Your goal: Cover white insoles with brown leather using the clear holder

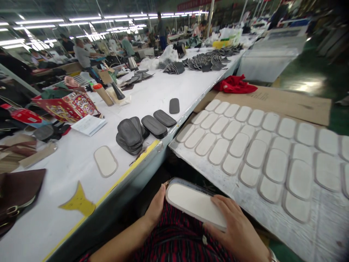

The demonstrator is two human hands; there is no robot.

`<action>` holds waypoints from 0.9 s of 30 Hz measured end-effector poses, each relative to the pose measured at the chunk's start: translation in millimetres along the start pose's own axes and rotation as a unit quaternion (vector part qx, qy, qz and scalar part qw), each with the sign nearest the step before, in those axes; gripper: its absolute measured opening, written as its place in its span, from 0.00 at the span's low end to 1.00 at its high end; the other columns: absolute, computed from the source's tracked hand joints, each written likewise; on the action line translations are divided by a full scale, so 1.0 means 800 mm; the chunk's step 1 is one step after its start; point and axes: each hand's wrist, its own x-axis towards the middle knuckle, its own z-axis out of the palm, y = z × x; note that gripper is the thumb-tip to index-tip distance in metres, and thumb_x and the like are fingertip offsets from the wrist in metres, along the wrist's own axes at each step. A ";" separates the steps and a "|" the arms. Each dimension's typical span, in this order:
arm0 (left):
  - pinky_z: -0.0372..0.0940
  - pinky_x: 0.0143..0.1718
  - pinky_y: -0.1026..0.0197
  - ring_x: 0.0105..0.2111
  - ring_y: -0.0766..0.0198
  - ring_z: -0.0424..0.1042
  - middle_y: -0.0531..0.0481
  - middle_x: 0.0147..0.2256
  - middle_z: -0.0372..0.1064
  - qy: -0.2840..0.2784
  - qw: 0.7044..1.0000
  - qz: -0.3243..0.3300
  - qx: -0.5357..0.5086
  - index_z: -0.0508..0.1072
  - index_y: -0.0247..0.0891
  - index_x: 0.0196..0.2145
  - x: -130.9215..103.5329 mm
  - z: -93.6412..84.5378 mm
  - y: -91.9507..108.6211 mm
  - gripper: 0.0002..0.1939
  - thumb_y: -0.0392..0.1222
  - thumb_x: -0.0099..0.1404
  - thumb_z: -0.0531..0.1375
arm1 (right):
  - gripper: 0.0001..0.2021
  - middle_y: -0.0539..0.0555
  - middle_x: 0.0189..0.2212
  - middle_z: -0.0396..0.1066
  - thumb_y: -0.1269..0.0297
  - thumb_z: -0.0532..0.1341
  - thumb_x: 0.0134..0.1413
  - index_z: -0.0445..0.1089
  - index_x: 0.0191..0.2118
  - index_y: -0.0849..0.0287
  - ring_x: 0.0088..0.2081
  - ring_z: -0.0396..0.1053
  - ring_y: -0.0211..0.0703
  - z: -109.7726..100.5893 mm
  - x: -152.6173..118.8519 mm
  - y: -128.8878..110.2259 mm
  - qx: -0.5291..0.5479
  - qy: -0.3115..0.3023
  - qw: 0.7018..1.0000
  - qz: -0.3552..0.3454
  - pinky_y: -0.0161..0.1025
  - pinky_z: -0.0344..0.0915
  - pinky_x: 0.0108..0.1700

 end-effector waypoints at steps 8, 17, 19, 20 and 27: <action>0.55 0.53 0.55 0.54 0.56 0.57 0.47 0.54 0.59 -0.035 0.998 -0.023 -0.038 0.59 0.37 0.54 -0.003 0.005 0.000 0.27 0.49 0.59 0.56 | 0.30 0.61 0.49 0.60 0.45 0.57 0.46 0.59 0.51 0.59 0.50 0.58 0.56 0.016 0.000 0.002 -0.067 0.037 0.997 -0.024 0.51 0.59 0.51; 0.56 0.52 0.55 0.50 0.55 0.62 0.46 0.50 0.63 0.010 1.000 -0.011 -0.024 0.62 0.36 0.51 0.000 0.010 -0.008 0.24 0.48 0.59 0.56 | 0.29 0.62 0.47 0.62 0.45 0.56 0.46 0.60 0.50 0.60 0.48 0.59 0.56 0.012 0.007 -0.008 -0.090 0.048 0.994 -0.029 0.52 0.60 0.49; 0.55 0.53 0.55 0.50 0.55 0.62 0.46 0.51 0.63 0.013 1.000 -0.001 -0.028 0.62 0.36 0.51 0.000 0.011 -0.010 0.23 0.47 0.59 0.56 | 0.29 0.62 0.47 0.62 0.45 0.56 0.46 0.60 0.50 0.60 0.48 0.59 0.57 0.010 0.008 -0.010 -0.099 0.040 0.994 -0.032 0.53 0.60 0.48; 0.54 0.53 0.54 0.50 0.55 0.61 0.46 0.51 0.62 0.014 1.000 0.000 -0.028 0.61 0.36 0.52 0.000 0.012 -0.011 0.24 0.46 0.60 0.56 | 0.29 0.62 0.47 0.62 0.45 0.56 0.46 0.60 0.50 0.61 0.48 0.59 0.57 0.009 0.008 -0.011 -0.103 0.034 0.994 -0.033 0.53 0.60 0.48; 0.54 0.53 0.54 0.51 0.54 0.60 0.44 0.53 0.59 0.014 0.998 0.018 0.056 0.61 0.35 0.52 0.002 0.009 -0.014 0.23 0.47 0.61 0.53 | 0.29 0.62 0.46 0.62 0.46 0.58 0.44 0.60 0.50 0.59 0.47 0.59 0.58 0.007 0.011 -0.015 -0.111 0.031 0.992 -0.045 0.53 0.61 0.46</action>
